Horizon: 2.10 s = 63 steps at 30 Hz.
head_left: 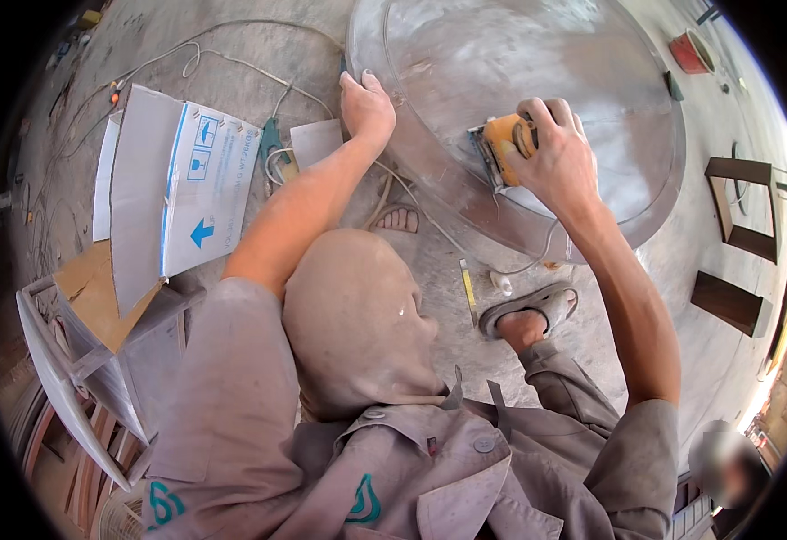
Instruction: The person sits on the floor and sands a round wooden table using a handheld electric sander. They also use a scraper to remove material from the table surface and a cloth to wipe it down.
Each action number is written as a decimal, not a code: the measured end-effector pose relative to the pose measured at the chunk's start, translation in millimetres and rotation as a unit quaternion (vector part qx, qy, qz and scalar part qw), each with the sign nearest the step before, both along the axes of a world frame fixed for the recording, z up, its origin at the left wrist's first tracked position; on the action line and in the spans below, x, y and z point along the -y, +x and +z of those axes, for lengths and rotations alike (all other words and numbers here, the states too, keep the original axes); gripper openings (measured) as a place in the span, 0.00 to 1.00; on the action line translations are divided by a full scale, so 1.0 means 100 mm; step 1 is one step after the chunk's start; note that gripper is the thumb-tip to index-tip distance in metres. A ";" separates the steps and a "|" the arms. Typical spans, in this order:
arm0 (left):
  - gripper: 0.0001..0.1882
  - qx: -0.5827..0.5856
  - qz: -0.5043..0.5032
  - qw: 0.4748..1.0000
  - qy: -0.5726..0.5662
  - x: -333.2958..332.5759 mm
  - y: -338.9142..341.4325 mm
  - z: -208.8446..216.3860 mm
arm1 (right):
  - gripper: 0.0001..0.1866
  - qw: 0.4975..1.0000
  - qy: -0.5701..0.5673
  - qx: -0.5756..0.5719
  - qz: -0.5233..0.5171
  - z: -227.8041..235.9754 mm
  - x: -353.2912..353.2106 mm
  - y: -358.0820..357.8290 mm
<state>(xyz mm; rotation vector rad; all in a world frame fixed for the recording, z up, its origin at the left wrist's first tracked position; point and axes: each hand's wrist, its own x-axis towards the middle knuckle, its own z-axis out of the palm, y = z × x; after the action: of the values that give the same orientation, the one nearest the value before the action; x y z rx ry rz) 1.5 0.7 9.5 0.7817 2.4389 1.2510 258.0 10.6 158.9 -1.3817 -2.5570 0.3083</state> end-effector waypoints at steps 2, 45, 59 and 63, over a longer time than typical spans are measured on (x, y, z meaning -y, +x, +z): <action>0.32 0.005 0.003 1.000 0.000 0.01 0.01 0.02 | 0.23 1.000 0.002 -0.002 -0.007 -0.01 0.01 0.05; 0.32 0.012 -0.006 1.000 -0.006 0.05 -0.01 -0.03 | 0.22 0.989 -0.035 0.028 0.141 0.23 0.12 0.63; 0.32 0.036 -0.008 0.999 0.014 0.00 0.01 -0.02 | 0.22 0.982 -0.038 0.067 0.173 0.21 -0.06 -0.13; 0.32 0.030 -0.005 0.999 0.023 0.04 -0.03 -0.05 | 0.18 0.978 -0.029 0.073 0.192 0.21 -0.07 0.02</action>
<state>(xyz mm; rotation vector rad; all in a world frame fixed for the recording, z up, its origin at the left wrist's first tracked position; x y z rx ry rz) -1.8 -3.4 4.4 0.7557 2.3640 1.3128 259.8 17.3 179.6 -0.9487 -2.9529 0.3571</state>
